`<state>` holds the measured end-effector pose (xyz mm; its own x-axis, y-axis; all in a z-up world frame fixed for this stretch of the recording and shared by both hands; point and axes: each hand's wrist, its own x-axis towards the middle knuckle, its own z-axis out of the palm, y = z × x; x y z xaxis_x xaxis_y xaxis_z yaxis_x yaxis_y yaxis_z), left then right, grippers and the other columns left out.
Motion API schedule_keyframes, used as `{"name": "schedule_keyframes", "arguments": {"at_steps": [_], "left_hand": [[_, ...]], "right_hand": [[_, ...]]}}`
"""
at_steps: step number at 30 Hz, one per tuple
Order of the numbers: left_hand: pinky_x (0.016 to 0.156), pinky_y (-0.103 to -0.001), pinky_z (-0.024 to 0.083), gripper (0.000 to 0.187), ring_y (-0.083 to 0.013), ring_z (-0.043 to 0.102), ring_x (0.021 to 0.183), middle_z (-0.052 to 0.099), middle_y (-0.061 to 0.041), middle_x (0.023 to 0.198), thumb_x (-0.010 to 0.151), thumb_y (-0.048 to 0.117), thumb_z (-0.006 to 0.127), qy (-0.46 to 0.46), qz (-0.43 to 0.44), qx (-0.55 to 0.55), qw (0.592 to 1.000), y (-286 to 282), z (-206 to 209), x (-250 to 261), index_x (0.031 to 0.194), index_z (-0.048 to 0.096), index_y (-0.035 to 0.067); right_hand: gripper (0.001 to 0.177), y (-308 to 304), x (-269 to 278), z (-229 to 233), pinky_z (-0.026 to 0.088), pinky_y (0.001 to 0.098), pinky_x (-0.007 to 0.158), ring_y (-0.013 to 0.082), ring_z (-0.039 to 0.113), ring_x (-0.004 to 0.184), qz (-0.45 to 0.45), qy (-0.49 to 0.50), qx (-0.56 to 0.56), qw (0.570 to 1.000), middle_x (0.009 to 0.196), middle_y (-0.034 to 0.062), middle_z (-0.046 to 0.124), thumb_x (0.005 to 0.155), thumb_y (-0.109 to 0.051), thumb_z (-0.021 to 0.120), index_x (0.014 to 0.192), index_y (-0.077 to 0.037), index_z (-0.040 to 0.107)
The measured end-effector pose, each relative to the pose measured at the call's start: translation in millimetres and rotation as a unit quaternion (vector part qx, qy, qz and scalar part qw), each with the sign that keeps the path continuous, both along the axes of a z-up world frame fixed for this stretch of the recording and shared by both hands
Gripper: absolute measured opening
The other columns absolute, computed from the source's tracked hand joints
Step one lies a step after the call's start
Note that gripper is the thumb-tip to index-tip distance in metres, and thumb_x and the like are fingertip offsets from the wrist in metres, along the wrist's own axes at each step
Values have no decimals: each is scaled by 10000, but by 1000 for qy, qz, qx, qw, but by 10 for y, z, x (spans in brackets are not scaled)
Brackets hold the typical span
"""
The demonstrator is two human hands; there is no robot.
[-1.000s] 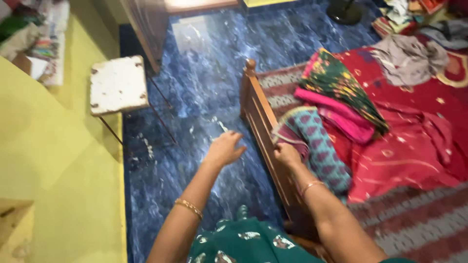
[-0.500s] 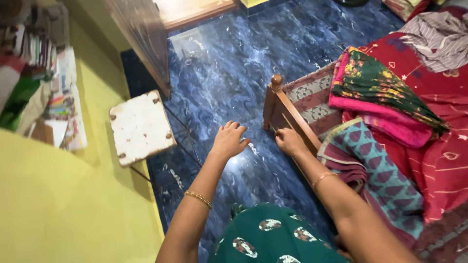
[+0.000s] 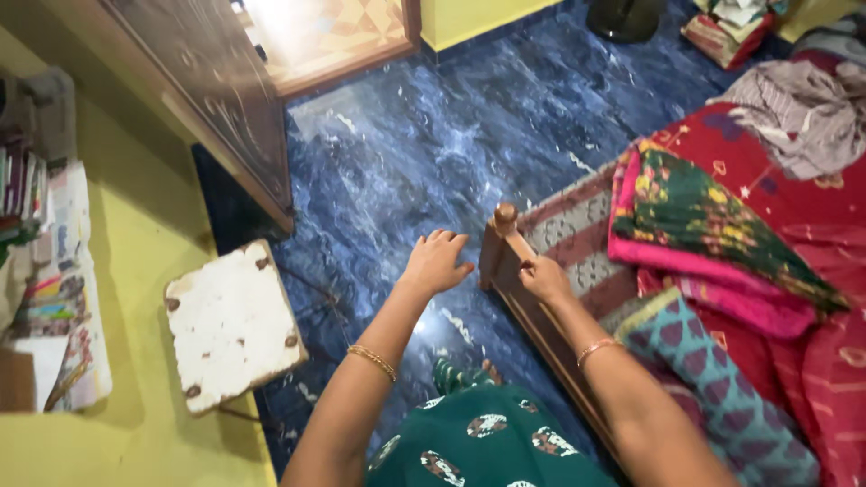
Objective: The person makes a bed by spreading a red patterned sheet over a wooden cot. They then move a television set on a nearby cabinet and pick up a small stool from the floor.
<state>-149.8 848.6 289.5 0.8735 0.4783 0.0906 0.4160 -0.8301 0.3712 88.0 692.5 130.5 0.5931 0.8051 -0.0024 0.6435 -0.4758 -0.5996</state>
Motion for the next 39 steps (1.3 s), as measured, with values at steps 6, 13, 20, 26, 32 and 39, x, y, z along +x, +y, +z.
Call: {"name": "schedule_keyframes", "arguments": {"at_steps": [6,13,20,26,32,39], "left_hand": [[1033,-516,434,601,-349,525,1304,627,-157,1312,835,413,749,-20,22,26,999,794,275,582,1336,607,113],[1030,-516,441,642,-350,541,1297,625,-156,1331,819,415,753,3,-7,7,1000,1175,16,1033,1363,596,113],[1032,-551,430,630,-358,545,1282,622,-164,1318,830,446,746,48,-96,-26,994,1451,-309,1804,1352,596,127],[937,-530,513,568,-388,634,1146,661,-177,1224,817,421,694,76,-235,-56,967,1631,-721,2338,1302,600,142],[979,-543,489,671,-470,602,1182,630,-254,1282,908,531,600,103,-242,-236,936,1912,-1565,2626,1443,505,137],[1034,-494,485,807,-488,563,1246,529,-317,1394,844,616,679,93,-205,-287,931,1752,-2795,2968,1448,533,100]], "right_hand": [[268,633,583,261,553,465,877,364,700,1015,22,-15,-10,1000,1079,143,745,869,-247,621,1045,-132,788],[264,1026,923,186,554,485,851,375,701,977,22,3,8,1000,1022,169,741,838,-223,611,1019,-119,771],[236,866,1262,-283,551,504,833,393,698,932,-63,-34,-22,997,958,197,724,838,-256,633,926,-84,767],[254,1015,1170,-523,569,523,767,398,718,848,-192,39,-113,974,909,193,728,815,-280,633,931,-110,782],[402,1625,735,-932,542,522,891,374,634,1142,-201,-6,-108,974,1281,143,659,888,-326,590,1246,-157,654],[681,2115,738,-1695,254,726,1091,321,400,1419,-81,-8,-226,971,1537,85,466,827,-484,612,1451,-246,479]]}}
